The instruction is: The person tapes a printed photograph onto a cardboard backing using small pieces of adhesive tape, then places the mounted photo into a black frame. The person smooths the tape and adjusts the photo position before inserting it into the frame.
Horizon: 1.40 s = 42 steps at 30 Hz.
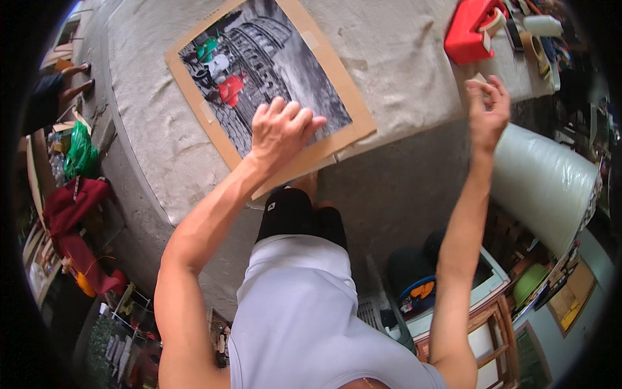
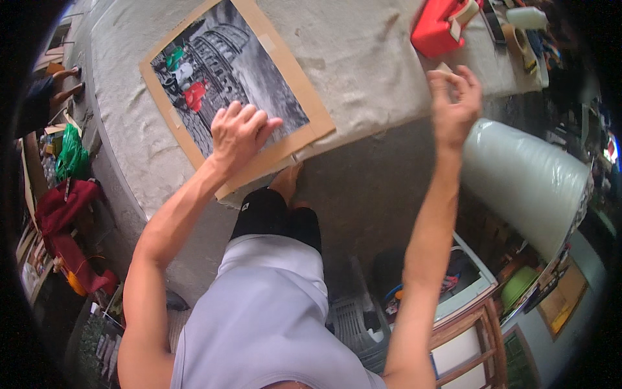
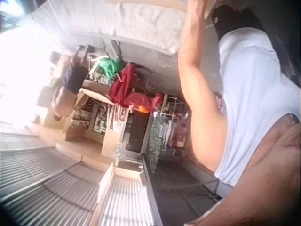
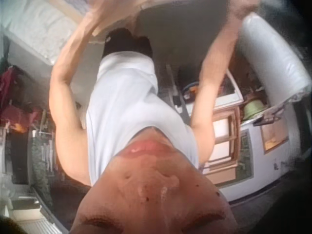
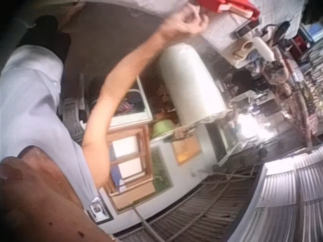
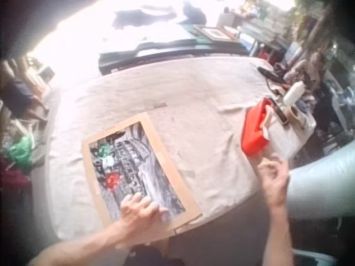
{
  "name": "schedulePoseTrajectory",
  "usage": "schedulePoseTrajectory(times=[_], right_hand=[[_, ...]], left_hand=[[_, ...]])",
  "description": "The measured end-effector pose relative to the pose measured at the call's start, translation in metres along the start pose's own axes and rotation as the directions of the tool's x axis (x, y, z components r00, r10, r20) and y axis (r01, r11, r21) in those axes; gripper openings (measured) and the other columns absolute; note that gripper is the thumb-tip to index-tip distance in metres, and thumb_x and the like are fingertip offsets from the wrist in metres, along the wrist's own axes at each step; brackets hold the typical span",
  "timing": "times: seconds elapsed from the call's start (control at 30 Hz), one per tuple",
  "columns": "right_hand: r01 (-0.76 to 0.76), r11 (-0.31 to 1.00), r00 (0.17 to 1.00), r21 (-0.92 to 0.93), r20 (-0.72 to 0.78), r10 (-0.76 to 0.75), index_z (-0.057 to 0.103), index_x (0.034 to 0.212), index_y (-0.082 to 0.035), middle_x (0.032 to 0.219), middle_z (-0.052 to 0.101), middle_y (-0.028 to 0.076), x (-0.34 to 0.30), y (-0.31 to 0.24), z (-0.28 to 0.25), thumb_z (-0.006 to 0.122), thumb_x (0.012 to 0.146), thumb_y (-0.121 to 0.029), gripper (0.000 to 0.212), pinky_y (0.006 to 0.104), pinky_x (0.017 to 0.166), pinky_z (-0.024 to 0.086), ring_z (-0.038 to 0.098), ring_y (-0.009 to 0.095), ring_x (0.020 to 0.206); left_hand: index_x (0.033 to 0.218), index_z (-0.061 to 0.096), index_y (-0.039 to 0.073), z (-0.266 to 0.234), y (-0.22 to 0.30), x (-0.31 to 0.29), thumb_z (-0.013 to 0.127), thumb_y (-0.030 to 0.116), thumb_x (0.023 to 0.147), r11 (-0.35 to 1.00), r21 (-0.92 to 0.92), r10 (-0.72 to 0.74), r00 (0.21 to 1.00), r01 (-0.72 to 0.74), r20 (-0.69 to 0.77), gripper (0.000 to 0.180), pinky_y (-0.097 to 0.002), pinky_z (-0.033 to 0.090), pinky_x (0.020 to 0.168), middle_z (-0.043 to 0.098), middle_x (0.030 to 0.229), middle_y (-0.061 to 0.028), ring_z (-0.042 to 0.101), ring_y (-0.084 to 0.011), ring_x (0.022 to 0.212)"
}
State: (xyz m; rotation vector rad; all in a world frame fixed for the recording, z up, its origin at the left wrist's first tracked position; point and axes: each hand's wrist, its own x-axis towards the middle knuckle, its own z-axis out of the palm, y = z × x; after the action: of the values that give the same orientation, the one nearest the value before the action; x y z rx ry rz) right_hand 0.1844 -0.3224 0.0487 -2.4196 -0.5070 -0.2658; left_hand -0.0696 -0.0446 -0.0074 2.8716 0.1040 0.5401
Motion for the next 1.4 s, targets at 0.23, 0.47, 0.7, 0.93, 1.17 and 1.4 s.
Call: schedulePoseTrajectory(times=[0.23,0.47,0.7,0.93,1.17,1.4], right_hand=[[0.02,0.94,1.0,0.341,-0.015,-0.016,0.047,0.137,-0.008,0.119,0.065,0.012,-0.178,-0.146,0.099,0.086,0.073,-0.015,0.075,0.0444,0.1,0.041,0.054,0.03,0.12],[0.05,0.951,0.955,0.306,-0.292,0.044,0.041,0.143,-0.005,0.135,0.049,0.018,-0.205,-0.157,0.15,0.083,0.073,-0.02,0.083,0.0581,0.111,0.027,0.041,0.041,0.132],[0.066,0.928,0.948,0.367,-0.313,0.056,0.04,0.143,-0.007,0.138,0.046,0.016,-0.213,-0.154,0.155,0.085,0.072,-0.022,0.085,0.0592,0.113,0.025,0.04,0.04,0.135],[0.119,0.93,0.94,0.348,-0.342,0.008,0.039,0.142,-0.007,0.14,0.046,0.015,-0.214,-0.149,0.161,0.084,0.075,-0.024,0.083,0.0601,0.112,0.024,0.041,0.039,0.134],[0.151,0.927,0.941,0.345,-0.337,-0.028,0.037,0.143,-0.006,0.141,0.046,0.015,-0.217,-0.139,0.165,0.084,0.078,-0.026,0.083,0.0558,0.112,0.028,0.042,0.039,0.132],[0.15,0.926,0.941,0.346,-0.338,-0.026,0.04,0.142,-0.007,0.139,0.047,0.016,-0.213,-0.141,0.162,0.083,0.079,-0.024,0.078,0.0504,0.109,0.035,0.044,0.036,0.131]], left_hand=[[0.07,0.058,0.014,0.002,0.0,0.001,0.07,0.041,0.087,1.0,-0.007,0.019,1.0,-0.019,-0.023,0.034,-0.0357,0.041,0.062,0.054,0.069,0.0005,0.055,-0.0203,0.07],[0.068,0.06,0.012,0.006,-0.004,0.0,0.066,0.036,0.091,0.997,-0.081,-0.017,1.0,0.015,-0.018,0.034,-0.0382,0.044,0.063,0.061,0.068,-0.0004,0.059,-0.0221,0.072],[0.098,0.071,0.013,-0.008,-0.036,0.008,0.069,0.031,0.092,0.843,-0.456,-0.212,0.955,0.286,0.206,0.019,-0.0345,0.051,0.06,0.069,0.073,-0.0063,0.067,-0.0198,0.064],[0.091,0.067,0.011,-0.008,-0.095,0.039,0.073,0.024,0.088,0.938,-0.291,0.216,0.974,-0.186,0.072,0.014,-0.0316,0.051,0.061,0.067,0.075,-0.0021,0.066,-0.0178,0.069],[0.078,0.061,0.014,-0.008,-0.062,0.016,0.076,0.021,0.078,0.802,-0.457,0.471,0.878,-0.383,0.091,0.017,-0.034,0.043,0.071,0.059,0.079,0.0002,0.058,-0.0206,0.078],[0.095,0.074,0.023,-0.005,-0.065,0.012,0.079,0.027,0.076,0.723,-0.563,0.54,0.836,-0.4,0.101,0.02,-0.0365,0.038,0.086,0.065,0.112,0.0072,0.055,-0.0191,0.1]])
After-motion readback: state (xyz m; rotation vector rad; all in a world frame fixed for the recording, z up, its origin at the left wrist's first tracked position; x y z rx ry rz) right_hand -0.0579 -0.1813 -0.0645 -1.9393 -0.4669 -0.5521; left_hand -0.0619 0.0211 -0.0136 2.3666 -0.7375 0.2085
